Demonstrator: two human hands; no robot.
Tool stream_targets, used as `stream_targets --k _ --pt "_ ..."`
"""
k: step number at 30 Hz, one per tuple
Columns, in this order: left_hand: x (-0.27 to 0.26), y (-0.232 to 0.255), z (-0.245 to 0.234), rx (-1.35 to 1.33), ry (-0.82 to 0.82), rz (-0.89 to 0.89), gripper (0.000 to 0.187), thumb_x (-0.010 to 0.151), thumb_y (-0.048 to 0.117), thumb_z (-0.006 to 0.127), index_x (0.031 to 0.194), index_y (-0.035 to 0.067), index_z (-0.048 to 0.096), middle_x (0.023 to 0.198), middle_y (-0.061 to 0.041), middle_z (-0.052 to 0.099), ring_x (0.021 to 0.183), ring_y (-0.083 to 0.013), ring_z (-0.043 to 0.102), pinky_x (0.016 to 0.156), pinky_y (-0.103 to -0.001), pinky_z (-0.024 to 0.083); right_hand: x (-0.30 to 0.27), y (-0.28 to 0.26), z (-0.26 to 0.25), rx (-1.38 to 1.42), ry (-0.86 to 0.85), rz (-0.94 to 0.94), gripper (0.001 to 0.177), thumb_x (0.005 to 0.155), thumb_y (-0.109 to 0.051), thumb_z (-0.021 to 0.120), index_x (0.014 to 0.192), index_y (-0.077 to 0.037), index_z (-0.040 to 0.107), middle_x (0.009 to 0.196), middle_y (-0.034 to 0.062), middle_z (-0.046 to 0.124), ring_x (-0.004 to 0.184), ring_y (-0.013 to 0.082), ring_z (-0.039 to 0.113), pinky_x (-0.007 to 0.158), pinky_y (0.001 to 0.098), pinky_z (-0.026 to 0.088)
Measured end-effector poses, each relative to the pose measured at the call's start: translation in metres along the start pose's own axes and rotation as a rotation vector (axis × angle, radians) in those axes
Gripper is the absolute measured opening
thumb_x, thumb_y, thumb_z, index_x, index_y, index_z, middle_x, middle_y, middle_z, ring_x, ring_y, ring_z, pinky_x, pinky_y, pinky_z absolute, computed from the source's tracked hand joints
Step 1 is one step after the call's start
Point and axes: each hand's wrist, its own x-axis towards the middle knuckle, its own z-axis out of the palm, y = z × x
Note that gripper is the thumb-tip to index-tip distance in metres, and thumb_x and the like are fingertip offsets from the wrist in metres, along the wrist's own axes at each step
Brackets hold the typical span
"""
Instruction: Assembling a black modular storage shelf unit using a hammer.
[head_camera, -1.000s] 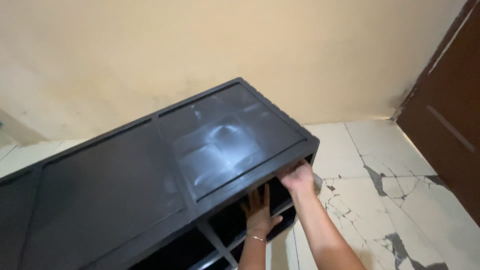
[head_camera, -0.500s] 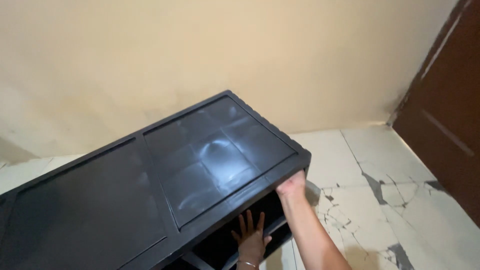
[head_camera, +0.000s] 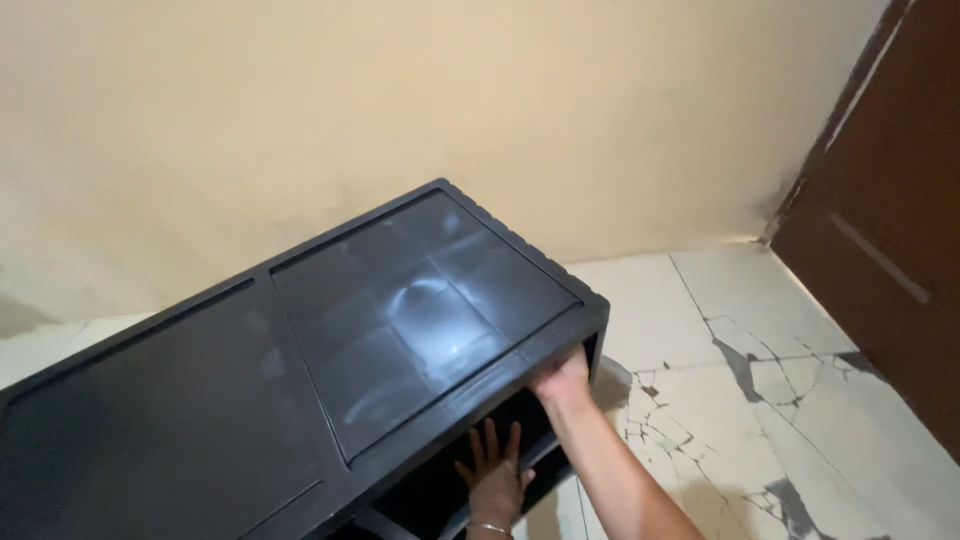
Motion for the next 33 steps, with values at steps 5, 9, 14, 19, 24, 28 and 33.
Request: stream_targets --k 5,9,14,19,24,28,33 --pt "0.009 -0.007 -0.001 0.002 0.016 -0.033 0.088 0.096 0.051 0.066 0.164 0.036 0.012 0.171 -0.013 -0.002 0.156 -0.0427 0.000 0.114 -0.079 0.017 0.002 0.017 0.030 0.025 0.019 -0.006 0.049 0.104 -0.040 0.038 0.132 -0.007 0.061 0.137 0.0108 0.063 0.121 0.0306 0.061 0.104 0.0487 0.047" --pt "0.038 -0.016 0.035 -0.003 -0.073 0.010 0.089 0.100 0.055 0.063 0.165 0.033 0.007 0.171 -0.018 -0.001 0.154 -0.0496 0.002 0.111 -0.083 0.012 0.019 0.038 0.057 0.031 -0.033 0.034 0.048 0.104 -0.040 0.038 0.130 -0.007 0.060 0.134 0.0103 0.063 0.119 0.0298 0.061 0.103 0.0479 0.047" --pt "0.045 -0.022 0.016 0.010 -0.055 0.024 0.094 0.097 0.057 0.065 0.167 0.030 0.009 0.168 -0.021 0.011 0.151 -0.0520 0.013 0.112 -0.085 0.007 0.029 0.064 0.070 0.022 -0.061 0.091 0.047 0.103 -0.040 0.037 0.128 -0.008 0.060 0.131 0.0096 0.063 0.117 0.0288 0.060 0.101 0.0470 0.048" --pt "0.044 -0.022 0.016 -0.049 -0.088 -0.017 0.100 0.091 0.052 0.070 0.167 0.032 0.007 0.168 -0.020 0.014 0.152 -0.0485 0.014 0.114 -0.080 0.008 0.030 0.070 0.051 0.019 -0.089 0.110 0.045 0.103 -0.040 0.037 0.126 -0.008 0.059 0.128 0.0090 0.063 0.115 0.0279 0.060 0.100 0.0461 0.048" --pt "0.046 -0.022 -0.003 -0.045 0.019 0.032 0.100 0.093 0.050 0.071 0.165 0.028 0.005 0.170 -0.016 0.007 0.154 -0.0441 0.008 0.117 -0.072 0.006 0.026 0.049 0.042 0.014 -0.132 0.129 0.044 0.103 -0.040 0.036 0.124 -0.009 0.059 0.125 0.0083 0.062 0.113 0.0269 0.060 0.098 0.0451 0.048" --pt "0.041 -0.023 0.017 -0.073 0.023 0.066 0.096 0.097 0.050 0.068 0.165 0.027 0.005 0.170 -0.015 0.007 0.154 -0.0424 0.009 0.119 -0.069 0.007 -0.001 -0.009 -0.033 -0.002 -0.142 0.146 0.044 0.102 -0.041 0.036 0.122 -0.009 0.059 0.123 0.0078 0.062 0.111 0.0262 0.060 0.097 0.0444 0.048" --pt "0.052 -0.034 0.096 0.027 -0.201 0.069 0.090 0.101 0.047 0.063 0.165 0.020 0.006 0.171 -0.018 0.008 0.154 -0.0442 0.012 0.122 -0.062 0.011 -0.041 -0.045 -0.082 0.001 -0.178 0.166 0.043 0.102 -0.041 0.035 0.120 -0.010 0.058 0.120 0.0071 0.062 0.109 0.0252 0.059 0.095 0.0435 0.049"
